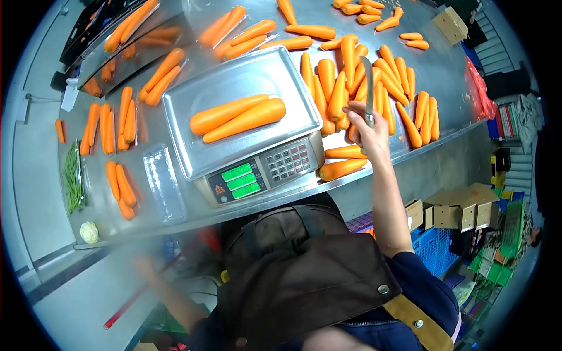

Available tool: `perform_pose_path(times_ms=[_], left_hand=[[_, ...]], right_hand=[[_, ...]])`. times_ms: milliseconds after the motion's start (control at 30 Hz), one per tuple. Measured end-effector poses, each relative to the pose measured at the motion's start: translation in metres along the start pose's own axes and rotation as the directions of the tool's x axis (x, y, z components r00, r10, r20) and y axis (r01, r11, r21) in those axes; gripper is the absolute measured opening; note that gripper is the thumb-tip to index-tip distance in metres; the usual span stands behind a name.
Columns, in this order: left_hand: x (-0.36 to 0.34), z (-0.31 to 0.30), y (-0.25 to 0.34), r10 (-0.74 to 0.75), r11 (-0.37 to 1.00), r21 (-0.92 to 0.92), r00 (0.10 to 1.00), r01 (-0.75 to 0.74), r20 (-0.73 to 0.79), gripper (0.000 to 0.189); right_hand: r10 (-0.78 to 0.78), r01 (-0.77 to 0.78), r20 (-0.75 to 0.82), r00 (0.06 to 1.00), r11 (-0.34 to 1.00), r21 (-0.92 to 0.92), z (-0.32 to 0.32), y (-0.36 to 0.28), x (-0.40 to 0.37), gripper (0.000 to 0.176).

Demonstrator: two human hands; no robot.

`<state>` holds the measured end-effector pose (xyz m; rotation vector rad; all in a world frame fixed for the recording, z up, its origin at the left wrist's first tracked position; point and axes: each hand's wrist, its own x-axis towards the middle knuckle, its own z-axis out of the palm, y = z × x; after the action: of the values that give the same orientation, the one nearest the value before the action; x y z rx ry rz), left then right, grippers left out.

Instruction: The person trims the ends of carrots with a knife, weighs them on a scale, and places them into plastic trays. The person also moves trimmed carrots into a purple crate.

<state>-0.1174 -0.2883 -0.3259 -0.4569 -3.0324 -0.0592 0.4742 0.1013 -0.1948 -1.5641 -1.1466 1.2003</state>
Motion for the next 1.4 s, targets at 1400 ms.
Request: perform_pose_path(times_ms=[1400], left_hand=[[-0.111,-0.100,0.441,0.987,0.095,-0.298,0.128,-0.950,-0.092,0.040]], right_hand=[[0.103,-0.021,0.108,0.989,0.815,-0.579,0.024,0.020,0.208,0.051]])
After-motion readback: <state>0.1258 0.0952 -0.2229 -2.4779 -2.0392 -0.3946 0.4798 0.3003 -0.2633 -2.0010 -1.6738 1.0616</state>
